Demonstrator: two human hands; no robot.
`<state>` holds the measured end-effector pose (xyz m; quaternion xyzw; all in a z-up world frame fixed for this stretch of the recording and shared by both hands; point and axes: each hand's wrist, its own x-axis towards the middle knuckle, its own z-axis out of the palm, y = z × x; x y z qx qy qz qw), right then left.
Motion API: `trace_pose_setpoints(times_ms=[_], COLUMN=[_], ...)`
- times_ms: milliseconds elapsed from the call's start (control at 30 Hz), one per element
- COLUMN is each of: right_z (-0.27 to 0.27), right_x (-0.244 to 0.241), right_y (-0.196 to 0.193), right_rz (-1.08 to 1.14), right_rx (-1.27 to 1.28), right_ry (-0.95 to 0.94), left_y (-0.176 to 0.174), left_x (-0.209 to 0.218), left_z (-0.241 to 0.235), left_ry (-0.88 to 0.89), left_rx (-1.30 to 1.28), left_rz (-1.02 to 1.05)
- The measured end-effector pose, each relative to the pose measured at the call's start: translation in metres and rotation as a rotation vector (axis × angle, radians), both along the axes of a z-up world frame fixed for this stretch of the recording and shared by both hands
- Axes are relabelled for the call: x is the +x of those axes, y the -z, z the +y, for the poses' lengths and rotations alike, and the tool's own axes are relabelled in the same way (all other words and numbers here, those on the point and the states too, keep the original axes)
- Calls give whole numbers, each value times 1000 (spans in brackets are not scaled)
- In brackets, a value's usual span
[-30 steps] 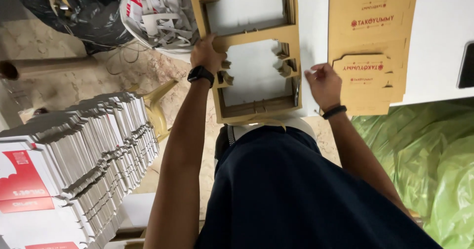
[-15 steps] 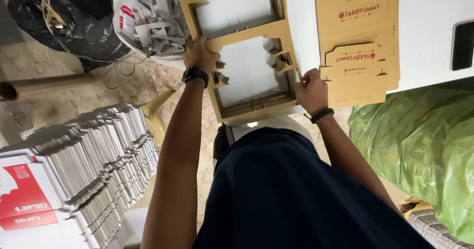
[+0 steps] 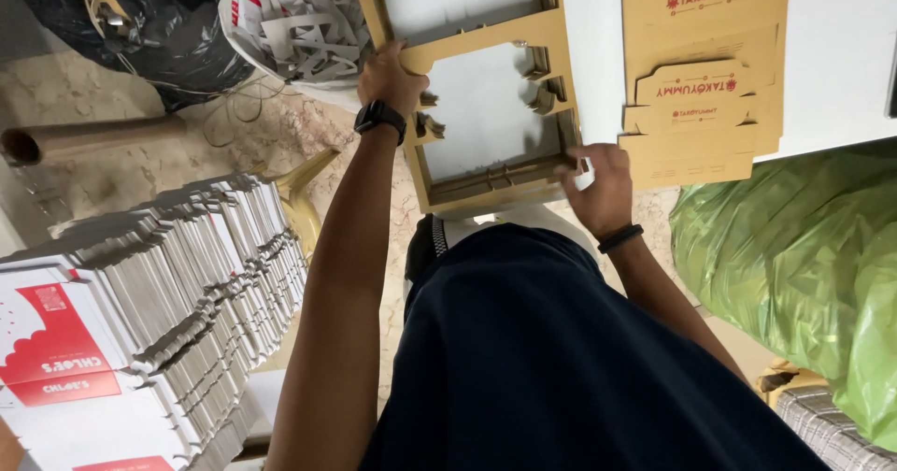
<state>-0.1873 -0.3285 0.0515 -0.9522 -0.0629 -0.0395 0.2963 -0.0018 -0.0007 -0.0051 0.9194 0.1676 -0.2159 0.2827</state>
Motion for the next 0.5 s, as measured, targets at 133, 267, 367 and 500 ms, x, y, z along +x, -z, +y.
trace_pose_setpoints(times_ms=[133,267,367,500], right_z=[12,24,31,27], right_x=[-19,-27,-25,-29], right_y=[19,43,43,48], right_rz=[202,-50,-212,-104], right_rx=[-275,-486,-396,-353], right_ry=[-213,-322,-323,-345], left_y=[3,8,12,5], left_x=[0,0,-1,-2], left_z=[0,1,2,2], left_ry=[6,17,14,17], left_rx=[-3,14,22,2], left_rz=[-38,-29,-36,-15])
